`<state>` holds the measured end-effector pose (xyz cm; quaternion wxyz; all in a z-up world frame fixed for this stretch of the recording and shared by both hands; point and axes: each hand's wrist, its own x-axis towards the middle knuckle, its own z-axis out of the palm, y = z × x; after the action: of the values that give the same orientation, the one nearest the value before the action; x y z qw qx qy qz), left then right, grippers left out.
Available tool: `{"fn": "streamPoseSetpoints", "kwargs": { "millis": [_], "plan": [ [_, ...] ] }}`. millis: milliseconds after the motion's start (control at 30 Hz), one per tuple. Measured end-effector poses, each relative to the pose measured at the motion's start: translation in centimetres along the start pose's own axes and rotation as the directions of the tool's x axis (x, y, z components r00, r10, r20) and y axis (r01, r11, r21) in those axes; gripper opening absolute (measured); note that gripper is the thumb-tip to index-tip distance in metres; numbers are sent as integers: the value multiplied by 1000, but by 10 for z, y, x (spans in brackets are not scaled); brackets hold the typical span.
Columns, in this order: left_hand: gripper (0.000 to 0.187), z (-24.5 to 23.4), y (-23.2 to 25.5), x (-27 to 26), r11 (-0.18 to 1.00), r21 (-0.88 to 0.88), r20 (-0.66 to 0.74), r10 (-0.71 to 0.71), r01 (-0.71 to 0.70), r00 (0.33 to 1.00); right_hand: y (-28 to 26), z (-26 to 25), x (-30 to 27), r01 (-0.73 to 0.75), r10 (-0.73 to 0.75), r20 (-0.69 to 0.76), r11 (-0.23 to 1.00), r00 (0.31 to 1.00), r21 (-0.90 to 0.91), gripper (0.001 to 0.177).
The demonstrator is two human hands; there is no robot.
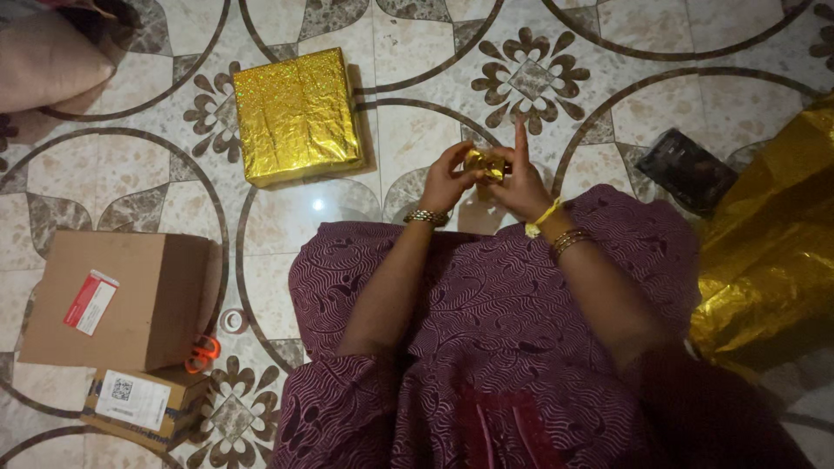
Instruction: The person wraps a small box with gold wrapping paper, folds the edges, and secures them with tape. They then place the wrapped box aside and begin wrapping a larger cardboard box with the same gold paper.
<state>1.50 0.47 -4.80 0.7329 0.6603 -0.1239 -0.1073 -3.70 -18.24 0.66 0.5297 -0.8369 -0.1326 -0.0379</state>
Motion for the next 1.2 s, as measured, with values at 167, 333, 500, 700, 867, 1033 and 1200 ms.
{"fn": "streamPoseSetpoints", "kwargs": {
  "millis": [167,333,500,700,867,1033,1200],
  "plan": [
    [77,-1,-16,-3,981,-154,107,-104,120,989,-13,2,2,-16,12,-55,996,998,-84,118],
    [71,-1,-28,-1,998,52,32,-21,20,999,-6,8,6,45,-47,-60,998,997,-38,119],
    [56,0,-25,-3,978,209,-137,46,-16,990,19,15,8,-84,105,-78,969,991,233,117],
    [43,6,-4,-13,928,361,-284,15,92,959,38,22,9,-59,97,-105,946,990,318,120],
    [42,-16,5,-11,978,-75,-47,-201,197,979,40,22,8,-90,136,-138,950,981,300,117],
    [41,-18,16,-10,975,199,-72,-83,96,994,35,22,8,-41,73,-120,967,990,251,119],
    [36,1,36,-13,877,481,-180,87,10,980,28,23,4,2,25,-112,972,993,237,127]
  ]
}}
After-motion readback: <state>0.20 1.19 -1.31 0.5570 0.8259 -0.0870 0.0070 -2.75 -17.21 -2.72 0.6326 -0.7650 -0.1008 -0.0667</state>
